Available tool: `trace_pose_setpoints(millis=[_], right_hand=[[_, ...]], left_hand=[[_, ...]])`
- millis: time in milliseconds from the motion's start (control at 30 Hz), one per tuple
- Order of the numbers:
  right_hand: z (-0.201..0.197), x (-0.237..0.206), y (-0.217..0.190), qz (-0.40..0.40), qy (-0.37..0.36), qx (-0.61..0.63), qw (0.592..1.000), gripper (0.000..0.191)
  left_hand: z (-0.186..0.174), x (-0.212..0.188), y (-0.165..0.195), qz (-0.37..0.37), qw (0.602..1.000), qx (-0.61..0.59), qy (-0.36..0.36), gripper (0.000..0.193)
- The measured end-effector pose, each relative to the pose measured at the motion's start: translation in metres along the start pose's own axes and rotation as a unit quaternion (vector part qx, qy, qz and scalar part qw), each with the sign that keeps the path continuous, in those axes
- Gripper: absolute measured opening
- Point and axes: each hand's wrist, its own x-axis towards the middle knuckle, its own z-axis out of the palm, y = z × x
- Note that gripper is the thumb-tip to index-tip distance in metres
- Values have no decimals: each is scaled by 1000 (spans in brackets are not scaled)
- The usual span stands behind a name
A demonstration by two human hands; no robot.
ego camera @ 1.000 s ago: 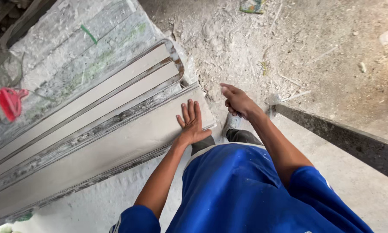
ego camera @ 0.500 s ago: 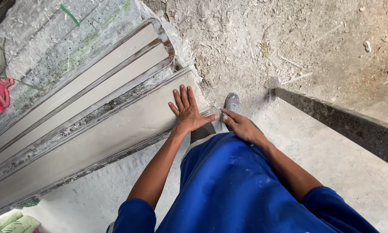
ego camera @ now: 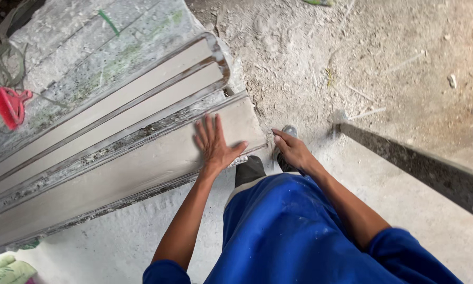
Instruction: The person first rinses a sponge in a bowl of water, then uses a small knife to scrape excess plaster from the grooved edges of long decorative plaster moldings laid on a work table. The person works along the moldings piece by piece, running the blade along the recessed channels to remove dried plaster residue.
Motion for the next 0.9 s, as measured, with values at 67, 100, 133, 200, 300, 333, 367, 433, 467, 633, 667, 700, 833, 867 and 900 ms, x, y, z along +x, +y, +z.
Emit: trace_pose_setpoints(millis=[67,100,133,200,300,333,367,433,467,633,667,700,833,867,900], right_hand=[[-6,11,-19,-3,-18,-28,999,53],[-10,19,-31,70,-43,-62,995,54],[-16,34,-44,139,-65,-96,983,55],[-29,61,-71,84,-80,-94,989,54],[-46,85,-99,92,-76,-137,983,53],[-49,86,-104,87,-35,-117,989,53],[-52,86,-107,83,1,-102,991,52],[-51,79,-114,16,22,-143,989,48],[-48,76,-119,-40,16,-200,979,43],[-6,85,-173,-9,-109,-607,787,41],[10,93,-187,-49,-119,-621,773,42],[28,101,-199,-88,-131,-635,756,43],[127,138,-209,-98,-204,-684,694,50],[149,145,-203,-114,-209,-686,688,49],[166,150,-195,-102,-207,-672,704,47]], left_hand=[[-3,-1,-14,-1,999,-39,-37,146],[-3,-1,-18,-1,996,-61,-58,149],[-2,-1,-21,-13,996,-64,-66,148],[-2,0,-24,-41,993,-72,-85,147],[-4,2,-27,2,995,-68,-73,144],[-6,3,-28,8,994,-73,-75,143],[-8,3,-30,9,993,-85,-81,142],[-10,3,-37,17,993,-112,-42,134],[-9,2,-42,33,991,-130,-1,127],[-10,-2,-100,-30,982,-146,117,96],[-16,-2,-119,-65,982,-122,125,96],[-20,-2,-134,-101,981,-99,133,96],[-24,-1,-168,-111,990,-83,18,102],[-22,-2,-171,-103,991,-86,5,102],[-20,-3,-172,-96,991,-90,-14,103]])
